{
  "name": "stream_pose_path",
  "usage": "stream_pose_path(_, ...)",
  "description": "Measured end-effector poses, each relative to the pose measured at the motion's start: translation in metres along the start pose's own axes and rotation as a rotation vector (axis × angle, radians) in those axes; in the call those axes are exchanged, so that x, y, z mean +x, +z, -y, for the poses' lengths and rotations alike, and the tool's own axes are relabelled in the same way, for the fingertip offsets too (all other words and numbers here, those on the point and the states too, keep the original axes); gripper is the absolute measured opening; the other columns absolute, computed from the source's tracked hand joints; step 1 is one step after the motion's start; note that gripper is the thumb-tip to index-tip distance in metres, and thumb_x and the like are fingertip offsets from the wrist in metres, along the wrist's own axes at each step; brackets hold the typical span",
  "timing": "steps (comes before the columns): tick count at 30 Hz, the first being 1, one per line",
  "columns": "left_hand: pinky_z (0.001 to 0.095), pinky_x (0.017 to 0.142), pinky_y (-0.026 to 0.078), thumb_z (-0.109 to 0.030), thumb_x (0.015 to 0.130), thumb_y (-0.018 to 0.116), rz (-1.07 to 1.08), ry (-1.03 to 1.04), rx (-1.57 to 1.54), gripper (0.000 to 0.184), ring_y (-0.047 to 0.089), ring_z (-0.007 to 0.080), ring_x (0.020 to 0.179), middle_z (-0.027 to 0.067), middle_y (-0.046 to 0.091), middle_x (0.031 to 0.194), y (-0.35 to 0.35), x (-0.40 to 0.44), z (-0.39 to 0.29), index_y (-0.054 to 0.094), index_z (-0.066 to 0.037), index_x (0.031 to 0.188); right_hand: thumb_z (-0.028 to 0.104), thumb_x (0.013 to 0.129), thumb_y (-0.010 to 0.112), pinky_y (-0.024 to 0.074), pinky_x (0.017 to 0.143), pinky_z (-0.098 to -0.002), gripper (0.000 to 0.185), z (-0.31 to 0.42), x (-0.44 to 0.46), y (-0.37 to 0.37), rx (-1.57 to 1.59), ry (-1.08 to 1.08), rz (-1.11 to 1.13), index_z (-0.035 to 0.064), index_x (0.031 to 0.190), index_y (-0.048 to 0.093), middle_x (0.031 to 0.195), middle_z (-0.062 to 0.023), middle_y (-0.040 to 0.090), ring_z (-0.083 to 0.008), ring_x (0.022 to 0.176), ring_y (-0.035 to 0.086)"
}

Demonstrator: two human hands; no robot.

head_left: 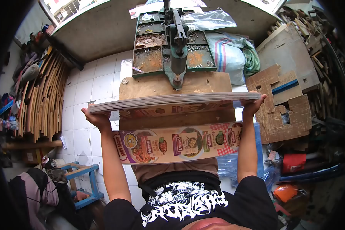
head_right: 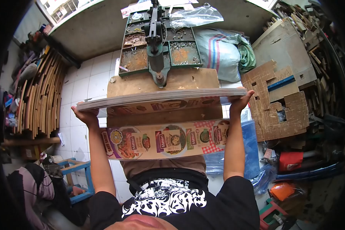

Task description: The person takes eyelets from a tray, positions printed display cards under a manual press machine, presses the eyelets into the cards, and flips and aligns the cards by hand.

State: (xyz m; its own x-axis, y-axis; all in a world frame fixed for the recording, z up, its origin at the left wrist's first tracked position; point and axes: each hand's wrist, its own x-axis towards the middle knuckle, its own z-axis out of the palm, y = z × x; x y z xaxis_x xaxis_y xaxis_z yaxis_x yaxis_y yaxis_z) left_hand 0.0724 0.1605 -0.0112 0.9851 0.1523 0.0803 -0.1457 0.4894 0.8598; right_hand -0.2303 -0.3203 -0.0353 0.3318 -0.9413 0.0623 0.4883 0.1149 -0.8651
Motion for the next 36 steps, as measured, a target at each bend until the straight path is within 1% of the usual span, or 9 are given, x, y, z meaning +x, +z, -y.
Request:
stream_pose_path(5,0.0260,0.036,0.030,-0.056,0.102,0.025,-0.019,0.020,0.025,0.057,0.035,0.0107,0.039,-0.0007,0.038,0.053,0.002,-0.001,-0.003,0.042,-0.011,0.071,0.065,0.099,0.023,0.0420,0.046,-0.0247,0.065,0.003,-0.004,0.003,0.024,0.019,-0.017,0.0113,0.075,0.052,0.064,0.0011,0.051,-0.0103,0.052,0.050)
stream_pose_path(11,0.0280,0.050,0.042,-0.048,0.105,0.021,0.055,0.118,0.150,0.059,0.049,0.0133,0.052,0.0031,0.048,0.059,0.003,0.008,-0.023,0.049,-0.008,0.071,0.061,0.101,0.027,0.0491,0.051,-0.0292,0.061,0.041,-0.014,0.037,-0.082,-0.022,-0.188,0.0094,0.083,0.055,0.068,-0.0011,0.055,-0.0140,0.055,0.056)
stream_pose_path(15,0.0292,0.067,0.050,-0.048,0.105,0.016,0.104,0.119,0.628,0.073,0.063,0.0176,0.070,0.0137,0.067,0.075,0.029,0.004,-0.068,0.062,-0.002,0.072,0.060,0.101,0.030,0.0554,0.065,-0.0324,0.067,0.052,0.003,0.017,-0.354,-0.139,-0.101,0.0003,0.105,0.060,0.091,-0.0091,0.066,-0.0171,0.072,0.065)
stream_pose_path(17,0.0302,0.064,0.053,-0.052,0.104,0.012,0.138,0.137,0.816,0.079,0.065,0.0187,0.064,0.0138,0.068,0.072,0.029,0.005,-0.077,0.064,0.000,0.072,0.062,0.100,0.030,0.0551,0.064,-0.0320,0.069,0.060,0.005,0.012,-0.472,-0.062,-0.080,0.0003,0.103,0.062,0.086,-0.0084,0.067,-0.0166,0.068,0.064)
stream_pose_path(20,0.0321,0.053,0.058,-0.059,0.100,0.007,0.280,-0.071,1.112,0.088,0.067,0.0214,0.054,0.0093,0.066,0.062,0.028,0.002,-0.079,0.067,0.001,0.074,0.064,0.099,0.029,0.0544,0.067,-0.0323,0.075,0.075,-0.009,0.012,-0.708,0.164,-0.011,-0.0017,0.098,0.064,0.081,-0.0089,0.068,-0.0179,0.067,0.064)
stream_pose_path(21,0.0319,0.054,0.059,-0.059,0.100,0.008,0.301,-0.178,1.147,0.089,0.068,0.0218,0.055,0.0113,0.067,0.064,0.031,-0.002,-0.079,0.068,0.001,0.076,0.065,0.099,0.027,0.0539,0.070,-0.0329,0.079,0.079,-0.014,0.012,-0.824,0.320,0.043,-0.0037,0.094,0.065,0.080,-0.0100,0.067,-0.0195,0.069,0.064)
stream_pose_path(26,0.0393,0.067,0.058,-0.063,0.099,0.010,0.389,-0.255,1.374,0.093,0.070,0.0290,0.066,0.0182,0.068,0.067,0.019,0.009,-0.043,0.071,0.005,0.080,0.074,0.094,0.018,0.0501,0.081,-0.0462,0.099,0.051,-0.007,-0.011,-1.326,0.300,0.093,-0.0123,0.085,0.065,0.080,-0.0260,0.066,-0.0344,0.081,0.068)
stream_pose_path(28,0.0450,0.083,0.053,-0.065,0.098,0.012,0.424,-0.315,1.499,0.094,0.070,0.0372,0.082,0.0250,0.068,0.077,0.016,0.018,-0.032,0.071,0.008,0.087,0.074,0.094,0.018,0.0496,0.083,-0.0456,0.099,0.036,0.002,-0.025,-1.317,0.302,0.112,-0.0127,0.089,0.066,0.084,-0.0278,0.067,-0.0357,0.086,0.068)
stream_pose_path(36,0.0465,0.097,0.046,-0.063,0.098,0.013,0.447,-0.266,1.577,0.092,0.063,0.0453,0.102,0.0342,0.066,0.099,0.031,0.032,-0.019,0.069,0.010,0.100,0.071,0.094,0.022,0.0443,0.094,-0.0450,0.096,0.011,0.036,-0.029,-1.310,0.302,0.153,-0.0149,0.102,0.064,0.099,-0.0350,0.065,-0.0427,0.106,0.063)
